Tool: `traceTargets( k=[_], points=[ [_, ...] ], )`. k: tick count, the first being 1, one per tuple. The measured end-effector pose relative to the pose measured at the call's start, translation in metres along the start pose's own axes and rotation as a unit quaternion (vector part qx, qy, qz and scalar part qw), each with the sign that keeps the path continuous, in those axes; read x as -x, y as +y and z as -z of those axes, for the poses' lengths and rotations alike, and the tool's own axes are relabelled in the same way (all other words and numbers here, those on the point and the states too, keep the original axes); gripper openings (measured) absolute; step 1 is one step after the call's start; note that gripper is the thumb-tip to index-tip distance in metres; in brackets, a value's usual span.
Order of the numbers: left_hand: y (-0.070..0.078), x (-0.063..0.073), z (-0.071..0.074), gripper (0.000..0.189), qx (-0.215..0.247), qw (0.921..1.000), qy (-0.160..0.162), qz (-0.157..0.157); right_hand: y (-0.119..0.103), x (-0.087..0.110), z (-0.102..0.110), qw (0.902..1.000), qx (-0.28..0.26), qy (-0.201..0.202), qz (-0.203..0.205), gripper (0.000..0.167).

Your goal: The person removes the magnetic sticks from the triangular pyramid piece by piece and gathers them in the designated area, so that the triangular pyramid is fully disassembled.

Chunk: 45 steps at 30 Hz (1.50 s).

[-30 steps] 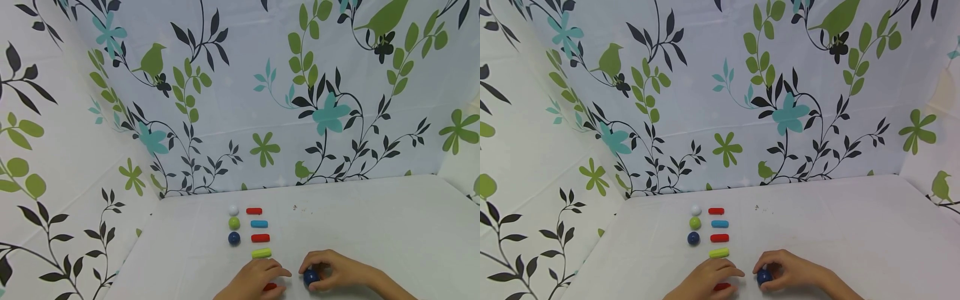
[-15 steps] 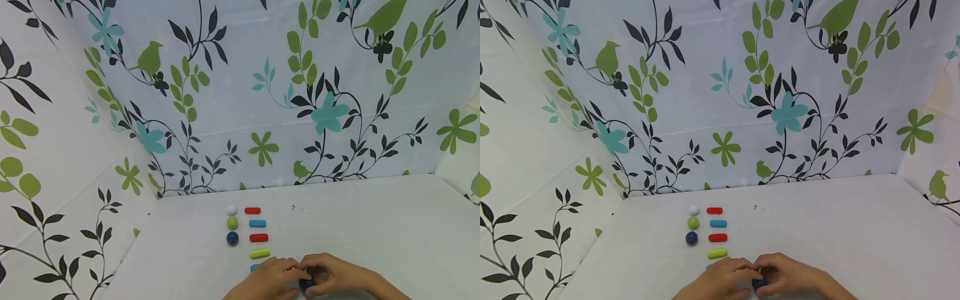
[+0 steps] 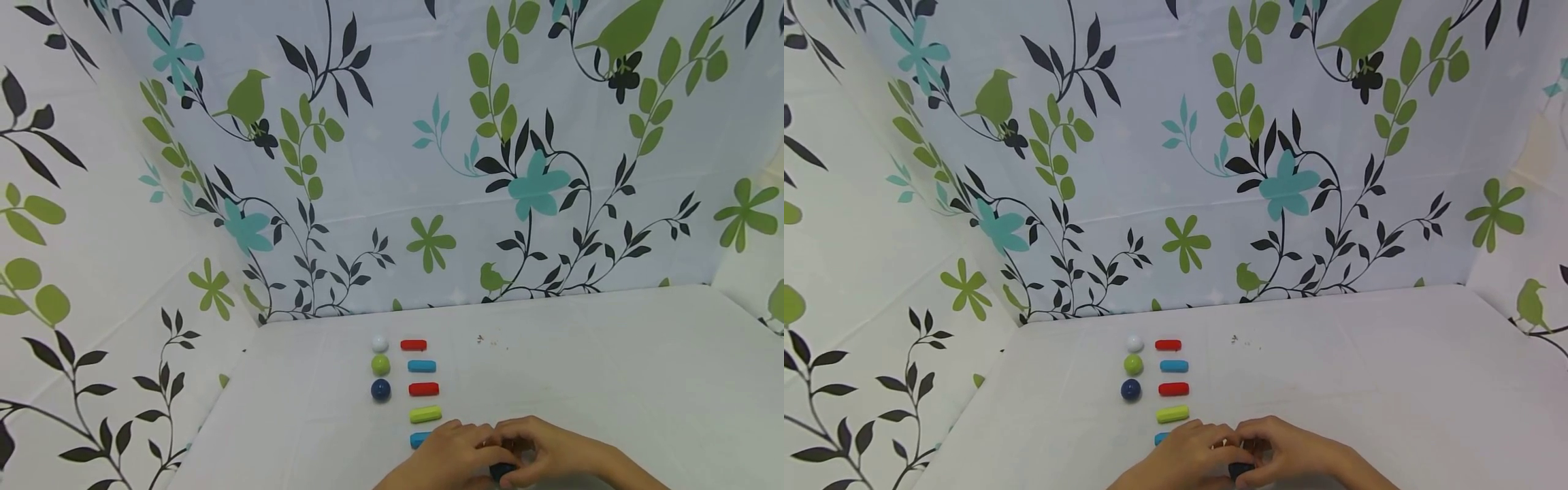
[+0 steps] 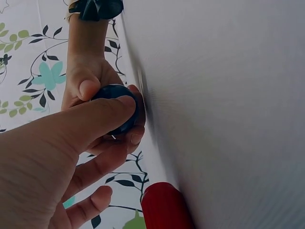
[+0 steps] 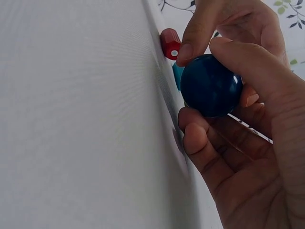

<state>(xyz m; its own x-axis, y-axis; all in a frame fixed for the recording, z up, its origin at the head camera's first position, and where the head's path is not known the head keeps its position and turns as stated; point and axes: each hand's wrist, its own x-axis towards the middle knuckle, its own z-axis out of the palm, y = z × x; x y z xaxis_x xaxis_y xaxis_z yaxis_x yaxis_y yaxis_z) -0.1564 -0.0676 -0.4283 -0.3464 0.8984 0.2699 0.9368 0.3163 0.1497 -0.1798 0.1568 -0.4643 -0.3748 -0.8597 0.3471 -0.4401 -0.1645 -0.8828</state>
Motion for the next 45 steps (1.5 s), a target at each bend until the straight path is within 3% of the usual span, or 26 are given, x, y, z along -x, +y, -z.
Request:
traceTargets(
  k=[2, 8, 10, 15, 20, 25, 31, 34, 45],
  points=[
    [0.000, 0.000, -0.001, 0.032, -0.013, 0.9998, 0.010, -0.007, 0.000, 0.000, 0.000, 0.9999, 0.005, -0.004, 0.008, 0.026],
    [0.000, 0.005, -0.001, 0.030, -0.062, 0.9959, 0.060, -0.025, -0.004, 0.002, 0.003, 0.9994, 0.007, -0.004, -0.034, 0.031],
    [-0.002, 0.009, 0.000, 0.032, -0.068, 0.9951, 0.068, -0.021, -0.004, 0.003, 0.005, 0.9993, 0.033, -0.008, -0.018, 0.034],
    [-0.006, 0.019, 0.006, 0.033, -0.057, 0.9966, 0.058, 0.007, -0.003, 0.007, 0.012, 0.9974, 0.071, -0.005, -0.002, 0.035],
    [-0.010, 0.030, 0.013, 0.033, -0.053, 0.9963, 0.056, 0.038, 0.000, 0.010, 0.016, 0.9972, 0.072, 0.002, -0.019, 0.028],
    [-0.015, 0.042, 0.019, 0.035, -0.077, 0.9921, 0.074, 0.066, 0.001, 0.010, 0.016, 0.9973, 0.070, 0.001, -0.019, 0.024],
    [-0.020, 0.056, 0.030, 0.035, -0.075, 0.9884, 0.062, 0.117, -0.001, 0.010, 0.016, 0.9976, 0.065, 0.001, -0.022, 0.021],
    [-0.025, 0.062, 0.033, 0.036, -0.083, 0.9854, 0.070, 0.131, -0.003, 0.009, 0.017, 0.9976, 0.064, 0.002, -0.027, 0.020],
    [-0.047, 0.086, 0.031, 0.037, -0.089, 0.9746, 0.103, 0.178, -0.003, 0.009, 0.016, 0.9973, 0.063, 0.005, -0.037, 0.018]
  ],
)
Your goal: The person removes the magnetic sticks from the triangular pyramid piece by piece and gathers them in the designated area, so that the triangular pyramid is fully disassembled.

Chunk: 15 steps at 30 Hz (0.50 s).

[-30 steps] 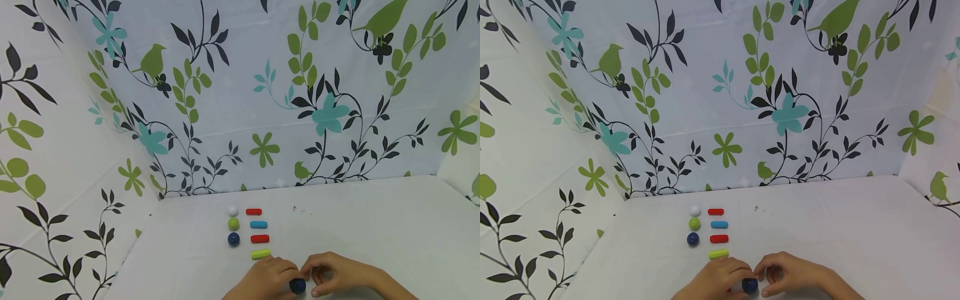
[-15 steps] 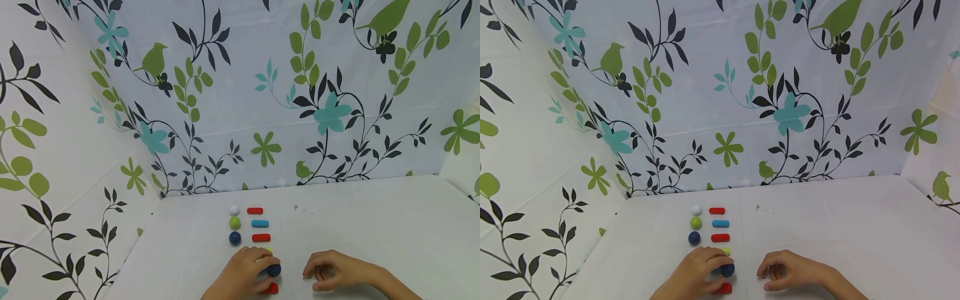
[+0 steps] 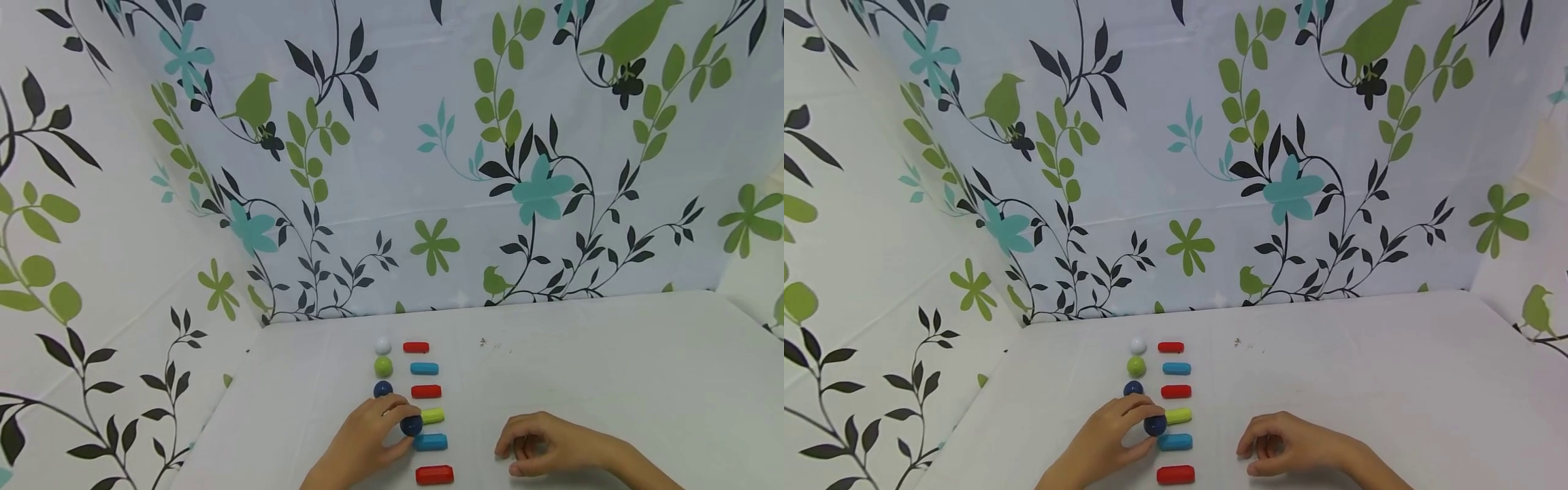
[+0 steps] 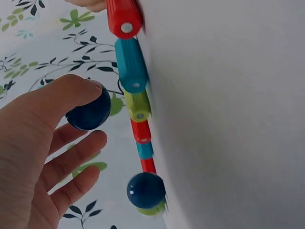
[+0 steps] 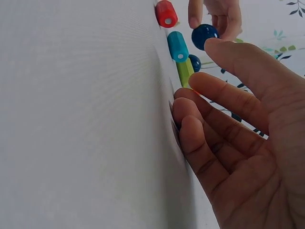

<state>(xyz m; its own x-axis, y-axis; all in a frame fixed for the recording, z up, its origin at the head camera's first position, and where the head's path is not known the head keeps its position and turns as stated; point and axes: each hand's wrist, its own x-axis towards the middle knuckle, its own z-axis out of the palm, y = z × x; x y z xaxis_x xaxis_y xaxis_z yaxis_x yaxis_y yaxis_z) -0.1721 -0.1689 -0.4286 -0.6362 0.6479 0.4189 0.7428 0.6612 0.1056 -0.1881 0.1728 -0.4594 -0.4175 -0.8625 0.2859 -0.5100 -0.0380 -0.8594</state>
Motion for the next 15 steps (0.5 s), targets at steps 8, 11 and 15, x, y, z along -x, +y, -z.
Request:
traceTargets(
  k=[8, 11, 15],
  points=[
    [-0.018, 0.009, 0.001, 0.035, 0.003, 0.9978, -0.026, 0.061, 0.002, 0.000, -0.002, 0.9999, 0.009, 0.003, -0.004, 0.016],
    [-0.022, 0.012, 0.002, 0.034, 0.008, 0.9958, -0.047, 0.079, 0.003, 0.001, -0.002, 0.9999, 0.008, 0.003, -0.009, 0.016],
    [-0.027, 0.014, 0.004, 0.033, 0.046, 0.9907, -0.078, 0.102, 0.003, 0.001, -0.002, 0.9999, 0.004, 0.003, -0.013, 0.016]
  ],
)
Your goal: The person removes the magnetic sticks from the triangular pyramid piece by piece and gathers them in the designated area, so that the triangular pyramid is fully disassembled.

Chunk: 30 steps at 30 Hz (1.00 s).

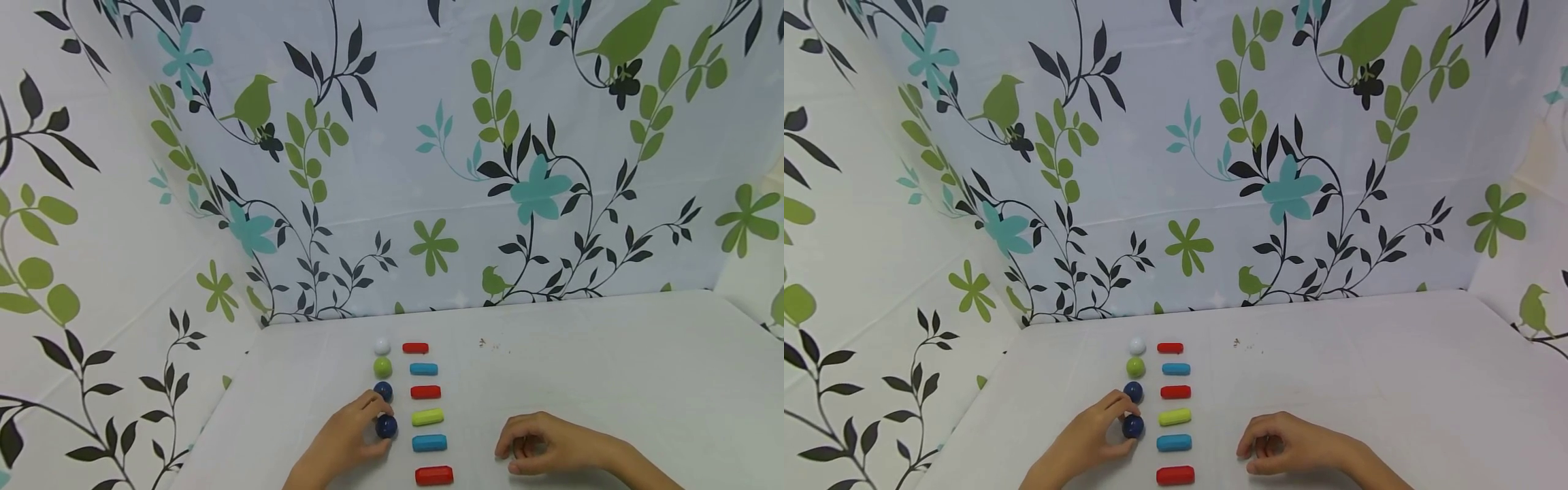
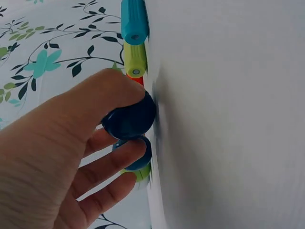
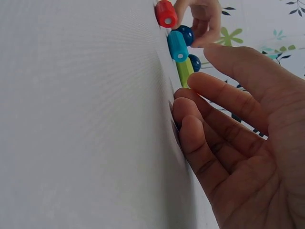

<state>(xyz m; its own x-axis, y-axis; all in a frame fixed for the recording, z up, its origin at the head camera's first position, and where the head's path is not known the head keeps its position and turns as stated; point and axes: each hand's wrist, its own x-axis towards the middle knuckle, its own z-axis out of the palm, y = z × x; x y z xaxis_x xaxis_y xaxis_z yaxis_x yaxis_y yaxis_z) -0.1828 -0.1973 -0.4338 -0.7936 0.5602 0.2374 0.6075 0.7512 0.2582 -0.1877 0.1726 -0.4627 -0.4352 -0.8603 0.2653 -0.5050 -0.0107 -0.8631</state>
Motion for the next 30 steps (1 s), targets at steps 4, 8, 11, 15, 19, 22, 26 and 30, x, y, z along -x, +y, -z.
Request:
traceTargets(
  k=[4, 8, 11, 15, 19, 22, 26, 30],
  points=[
    [-0.004, 0.000, 0.003, 0.032, 0.028, 0.9991, -0.022, 0.022, 0.000, 0.000, 0.000, 1.0000, -0.001, 0.000, 0.000, 0.017],
    [-0.007, 0.001, 0.005, 0.033, 0.033, 0.9988, -0.028, 0.025, 0.000, 0.000, 0.000, 1.0000, -0.001, -0.002, 0.002, 0.017],
    [-0.008, 0.002, 0.005, 0.034, 0.033, 0.9987, -0.034, 0.020, 0.000, -0.001, 0.001, 1.0000, -0.004, -0.004, 0.000, 0.017],
    [-0.010, 0.002, 0.005, 0.035, 0.027, 0.9987, -0.039, 0.019, -0.001, -0.002, 0.002, 1.0000, -0.004, -0.005, -0.004, 0.017],
    [-0.009, 0.003, 0.008, 0.038, 0.023, 0.9988, -0.038, 0.021, -0.003, -0.003, 0.002, 0.9999, -0.004, -0.005, -0.012, 0.017],
    [-0.007, 0.004, 0.010, 0.038, 0.027, 0.9992, -0.025, 0.015, -0.005, -0.003, 0.003, 0.9998, 0.000, -0.001, -0.019, 0.018],
    [-0.001, -0.003, 0.012, 0.030, 0.021, 0.9997, 0.009, 0.004, -0.009, -0.003, 0.005, 0.9991, 0.033, 0.019, -0.021, 0.017],
    [0.009, -0.019, 0.016, 0.024, -0.010, 0.9977, 0.064, -0.020, -0.010, -0.003, 0.010, 0.9940, 0.093, 0.057, -0.011, 0.018]
  ],
)
